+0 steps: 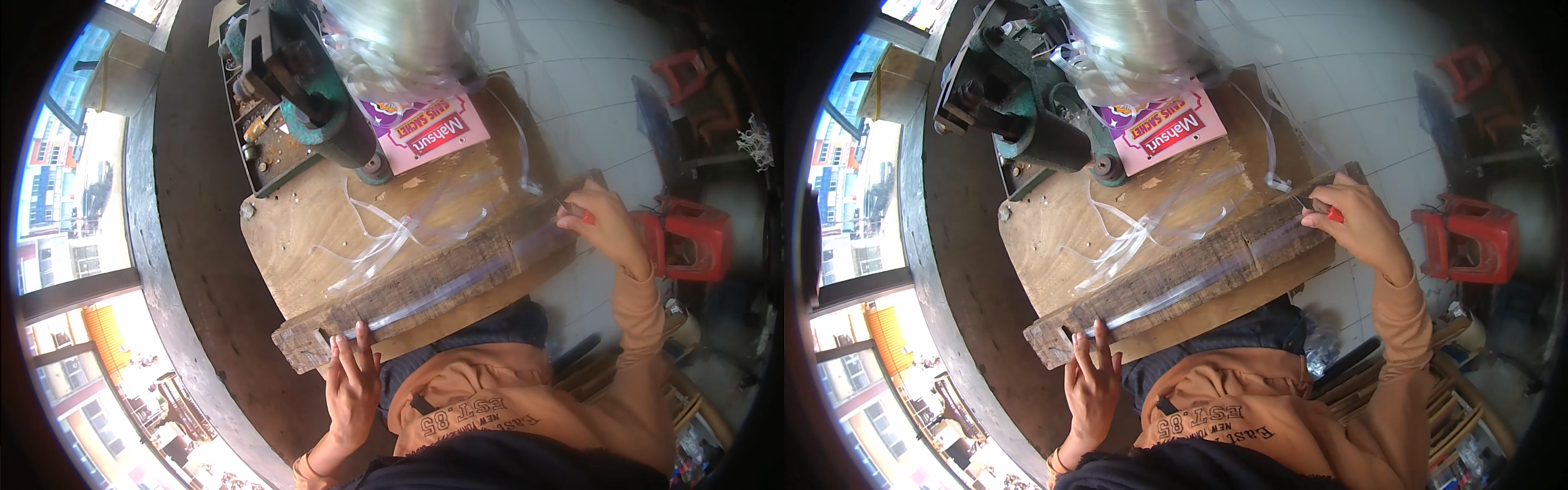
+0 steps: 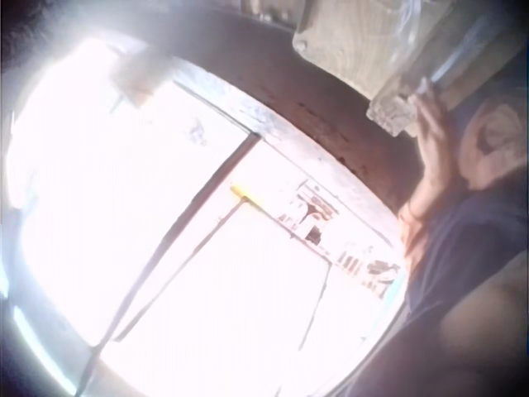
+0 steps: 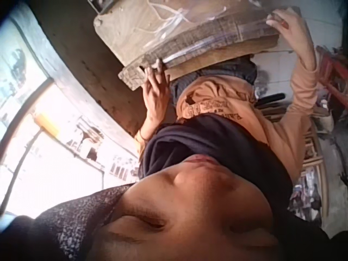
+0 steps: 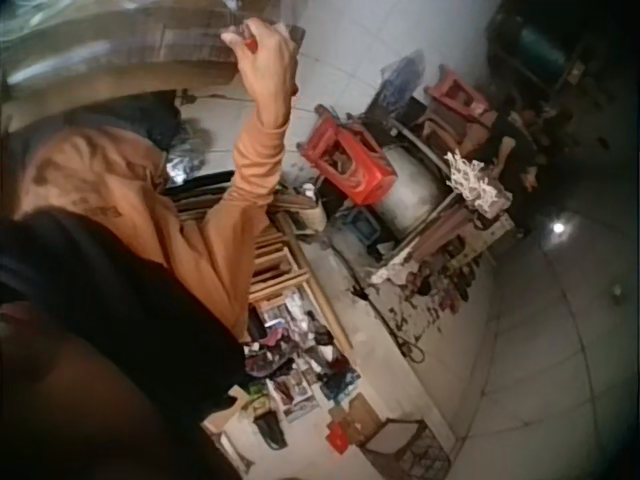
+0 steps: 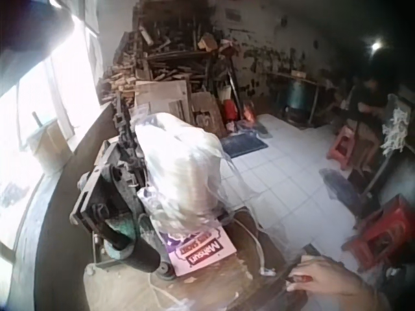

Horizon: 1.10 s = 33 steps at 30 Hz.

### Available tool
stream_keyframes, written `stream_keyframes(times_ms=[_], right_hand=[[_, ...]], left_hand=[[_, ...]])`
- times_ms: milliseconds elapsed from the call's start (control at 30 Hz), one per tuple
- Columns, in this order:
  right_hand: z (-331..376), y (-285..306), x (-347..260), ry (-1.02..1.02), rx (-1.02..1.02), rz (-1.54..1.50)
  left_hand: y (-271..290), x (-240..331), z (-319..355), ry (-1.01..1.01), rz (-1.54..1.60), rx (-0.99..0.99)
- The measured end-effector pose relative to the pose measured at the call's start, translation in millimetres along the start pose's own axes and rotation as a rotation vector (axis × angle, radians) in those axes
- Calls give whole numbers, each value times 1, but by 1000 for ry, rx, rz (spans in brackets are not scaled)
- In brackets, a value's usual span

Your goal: The person trims and cuts thin transparent plastic strips using a utility knife and a hand-held cutting tool on a wooden block.

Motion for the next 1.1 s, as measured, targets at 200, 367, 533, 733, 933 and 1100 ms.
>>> stream_keyframes(times_ms=[200, 367, 533, 733, 933, 1100], right_hand=[[0, -2, 4, 49, 1, -127], [5, -8, 7, 237, 135, 176], [21, -21, 7, 436, 396, 455], [33, -38, 4, 475, 745, 611], [36, -46, 5, 589, 582, 647], [35, -46, 8, 676, 532, 613]], left_hand=[[1, -1, 0, -17, 27, -37], [-3, -1, 2, -36, 21, -59], [-1, 0, 0, -28, 14, -71], [5, 0, -3, 19, -15, -62], [6, 0, -4, 26, -28, -36], [6, 0, -3, 28, -26, -48]])
Point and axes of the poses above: each hand's wrist, its own z-axis away from the middle knuckle, its own y-axis out of the back of the hand, x = y × z, the point moved 4 cm from there along -z, towards the middle knuckle, and after that the axes turned 8 degrees about -y, right-handed, at the moved point
